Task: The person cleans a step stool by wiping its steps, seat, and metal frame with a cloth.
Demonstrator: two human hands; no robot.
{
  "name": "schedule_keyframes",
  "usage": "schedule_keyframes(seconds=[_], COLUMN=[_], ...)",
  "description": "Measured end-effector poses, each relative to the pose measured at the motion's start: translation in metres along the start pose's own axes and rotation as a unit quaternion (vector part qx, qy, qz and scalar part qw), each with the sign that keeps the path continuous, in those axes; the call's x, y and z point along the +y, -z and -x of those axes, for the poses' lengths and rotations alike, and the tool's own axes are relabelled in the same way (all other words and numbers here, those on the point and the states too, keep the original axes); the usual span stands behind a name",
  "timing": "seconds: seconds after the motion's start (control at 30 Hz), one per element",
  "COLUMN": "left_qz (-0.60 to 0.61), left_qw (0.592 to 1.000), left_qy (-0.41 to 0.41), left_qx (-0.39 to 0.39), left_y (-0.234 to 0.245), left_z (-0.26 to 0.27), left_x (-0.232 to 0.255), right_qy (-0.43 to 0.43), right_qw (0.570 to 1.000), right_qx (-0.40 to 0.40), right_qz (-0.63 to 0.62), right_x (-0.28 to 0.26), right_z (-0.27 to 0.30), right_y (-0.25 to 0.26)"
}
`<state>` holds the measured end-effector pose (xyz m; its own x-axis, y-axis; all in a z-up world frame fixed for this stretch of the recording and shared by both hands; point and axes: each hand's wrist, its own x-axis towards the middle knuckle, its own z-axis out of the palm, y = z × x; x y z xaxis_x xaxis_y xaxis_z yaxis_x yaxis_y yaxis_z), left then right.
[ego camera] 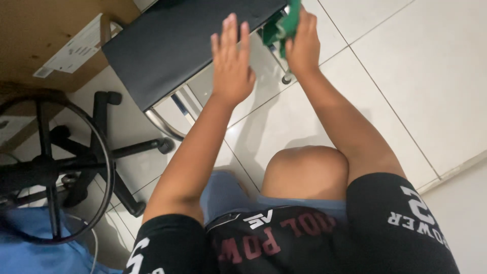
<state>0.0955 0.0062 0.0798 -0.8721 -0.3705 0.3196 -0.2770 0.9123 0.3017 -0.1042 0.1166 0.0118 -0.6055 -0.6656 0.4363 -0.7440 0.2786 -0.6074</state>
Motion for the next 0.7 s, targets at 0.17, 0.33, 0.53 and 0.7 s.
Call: schedule_keyframes(seconds=[0.17,0.33,0.53,0.7], left_qz=[-0.086,-0.115,-0.042,0.033], left_qw=[0.991,0.966,0.926,0.909], left_qy=[0.099,0.228,0.337,0.322], left_qx=[0.014,0.038,0.164,0.262], left_y=[0.049,0.059,0.014,-0.01], left_z=[0.093,0.177,0.21,0.204], left_x=[-0.02,-0.061,-0.079,-0.084], right_qy=[-0.044,-0.127,0.016,0.089], right_qw=[0.998,0.988,0.995,0.992], right_qx=[-0.038,-0.075,0.076,0.029], right_qz=[-0.021,-0.053,-0.064,-0.084], right_x=[0.066,0.164,0.094,0.033], right_z=[0.067,0.104,-0.008,-0.058], right_y=[-0.028,-0.023,0.036,0.002])
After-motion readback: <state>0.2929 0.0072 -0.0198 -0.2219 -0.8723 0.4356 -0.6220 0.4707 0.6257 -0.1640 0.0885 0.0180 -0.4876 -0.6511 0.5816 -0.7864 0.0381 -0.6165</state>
